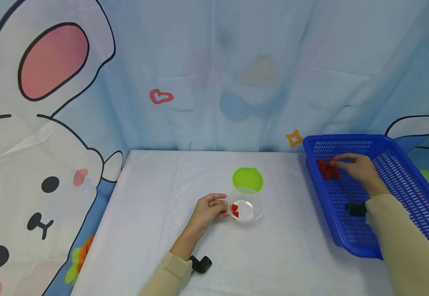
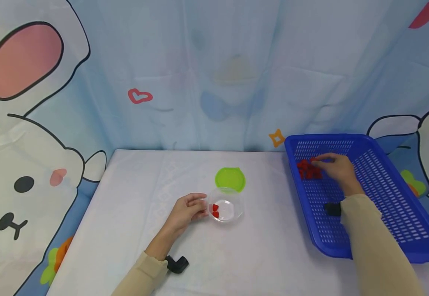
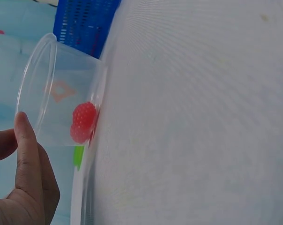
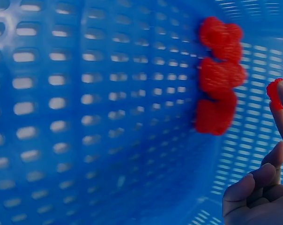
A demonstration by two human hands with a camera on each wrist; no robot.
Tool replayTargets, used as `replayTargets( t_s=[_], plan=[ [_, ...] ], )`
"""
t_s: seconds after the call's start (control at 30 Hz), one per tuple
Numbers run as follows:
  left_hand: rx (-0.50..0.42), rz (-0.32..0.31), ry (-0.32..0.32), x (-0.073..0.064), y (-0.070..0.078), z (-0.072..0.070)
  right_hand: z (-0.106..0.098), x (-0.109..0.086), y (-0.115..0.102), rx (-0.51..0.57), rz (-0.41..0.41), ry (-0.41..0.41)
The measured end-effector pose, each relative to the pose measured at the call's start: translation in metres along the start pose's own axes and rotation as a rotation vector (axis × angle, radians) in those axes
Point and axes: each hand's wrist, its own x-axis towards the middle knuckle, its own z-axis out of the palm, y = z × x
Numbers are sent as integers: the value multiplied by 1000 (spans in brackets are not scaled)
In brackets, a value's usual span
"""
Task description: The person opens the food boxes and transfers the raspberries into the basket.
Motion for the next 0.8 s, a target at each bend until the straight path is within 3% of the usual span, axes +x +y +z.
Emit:
replayTargets(
  t_s=[0.17, 0.43, 0.6, 0.8],
  plan=[
    [-3, 3, -1, 0, -1, -1, 9, 8, 6, -23, 59, -6],
    [-6, 2, -1, 0, -1, 0, 16, 8, 8, -48, 87, 27],
    [-11, 1, -2, 0, 0, 0, 9, 1, -10, 21, 5, 63],
    [-12, 0, -1, 1, 0, -1, 0, -30, -61, -2, -173, 101]
  ],
)
